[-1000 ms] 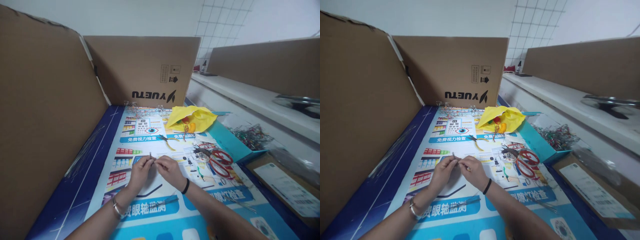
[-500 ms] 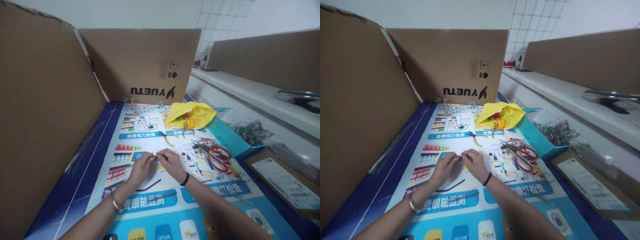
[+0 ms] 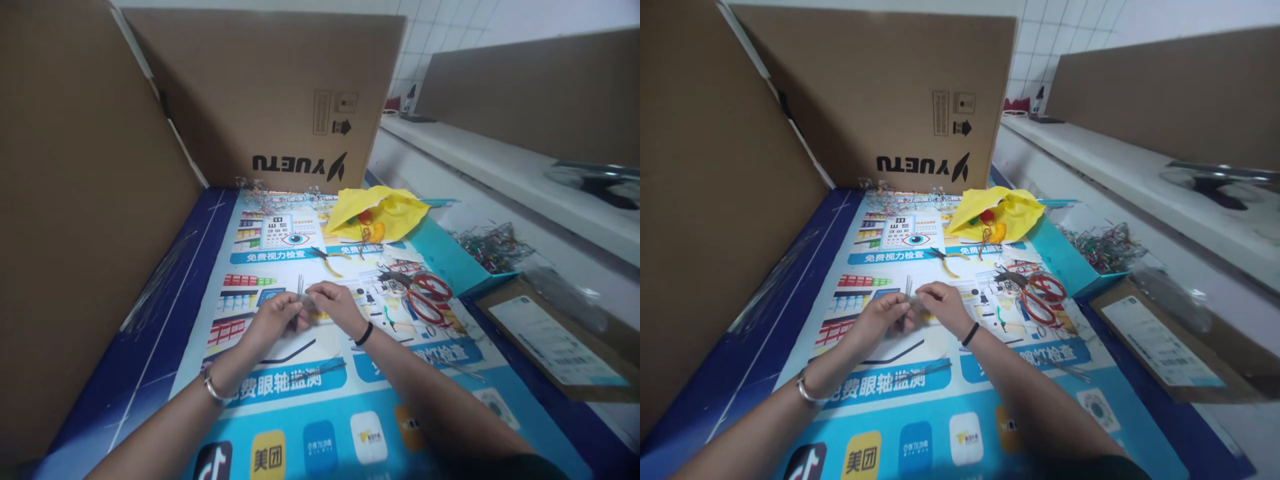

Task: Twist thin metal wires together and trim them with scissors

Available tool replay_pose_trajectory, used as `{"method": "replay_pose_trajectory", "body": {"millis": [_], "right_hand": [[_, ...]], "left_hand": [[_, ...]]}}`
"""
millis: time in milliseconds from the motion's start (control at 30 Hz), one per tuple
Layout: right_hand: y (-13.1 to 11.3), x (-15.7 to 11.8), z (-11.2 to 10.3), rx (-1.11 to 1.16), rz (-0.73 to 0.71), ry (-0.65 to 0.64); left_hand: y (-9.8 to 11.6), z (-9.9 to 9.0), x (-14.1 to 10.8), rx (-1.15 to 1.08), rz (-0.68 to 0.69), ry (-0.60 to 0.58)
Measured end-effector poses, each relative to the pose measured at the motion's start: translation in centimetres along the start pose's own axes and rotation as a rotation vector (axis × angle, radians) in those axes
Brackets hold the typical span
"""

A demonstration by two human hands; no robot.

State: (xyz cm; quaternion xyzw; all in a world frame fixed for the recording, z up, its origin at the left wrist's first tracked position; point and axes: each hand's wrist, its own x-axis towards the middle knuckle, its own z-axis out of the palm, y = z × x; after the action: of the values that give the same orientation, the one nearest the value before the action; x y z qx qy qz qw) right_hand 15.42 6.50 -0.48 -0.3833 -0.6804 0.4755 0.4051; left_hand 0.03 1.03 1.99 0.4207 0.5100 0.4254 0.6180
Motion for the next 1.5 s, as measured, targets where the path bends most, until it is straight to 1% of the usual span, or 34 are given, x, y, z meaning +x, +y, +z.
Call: {"method": "replay_pose_trajectory", "body": {"millis": [100, 167, 333, 467, 767, 933, 1067, 1200, 1300, 1367, 1433, 1500], "right_hand": [[-0.3, -0.2, 0.1, 0.025, -0.019, -0.067], [-0.3, -0.2, 0.2, 0.034, 0.004, -0.083], [-0.2, 0.0, 0.3, 0.127, 0.086, -0.084], [0.1, 0.0, 0.4, 0.159, 0.148, -0.064], [-0.1, 0.0, 0.4, 0.182, 0.185, -0.063], [-0.2, -0.1, 0.2, 0.178, 0.161, -0.063], [-0.3, 0.0, -0.1, 0.233, 0.108, -0.135], [-0.1, 0.3, -0.9, 0.274, 0.153, -0.261], [0.2, 0.6, -1.7, 0.196, 0.163, -0.338], [0.1, 0.8, -2.2, 0.058, 0.121, -0.387], [-0.4, 0.8, -2.5, -0.168, 0.013, -0.455], [-1.3, 0.6, -2.8, -0.435, -0.119, -0.535]], "left_hand": [[-0.5, 0.3, 0.0, 0.033, 0.021, -0.080], [-0.8, 0.5, 0.0, 0.039, 0.029, -0.098], [-1.2, 0.6, 0.1, -0.003, 0.000, -0.071], [-1.2, 0.6, 0.2, -0.037, -0.020, -0.050], [-0.8, 0.7, 0.1, 0.005, -0.022, -0.050], [-1.0, 0.6, 0.1, 0.058, 0.012, -0.065], [-0.8, 0.3, 0.2, 0.160, 0.021, -0.081], [-0.5, -0.1, 0.3, 0.299, 0.019, -0.100], [-0.2, -0.3, 0.2, 0.495, 0.074, -0.099], [0.0, -0.4, 0.1, 0.660, 0.152, -0.112], [0.1, -0.3, -0.2, 0.831, 0.223, -0.124], [0.3, -0.1, -0.6, 0.987, 0.247, -0.125]]}}
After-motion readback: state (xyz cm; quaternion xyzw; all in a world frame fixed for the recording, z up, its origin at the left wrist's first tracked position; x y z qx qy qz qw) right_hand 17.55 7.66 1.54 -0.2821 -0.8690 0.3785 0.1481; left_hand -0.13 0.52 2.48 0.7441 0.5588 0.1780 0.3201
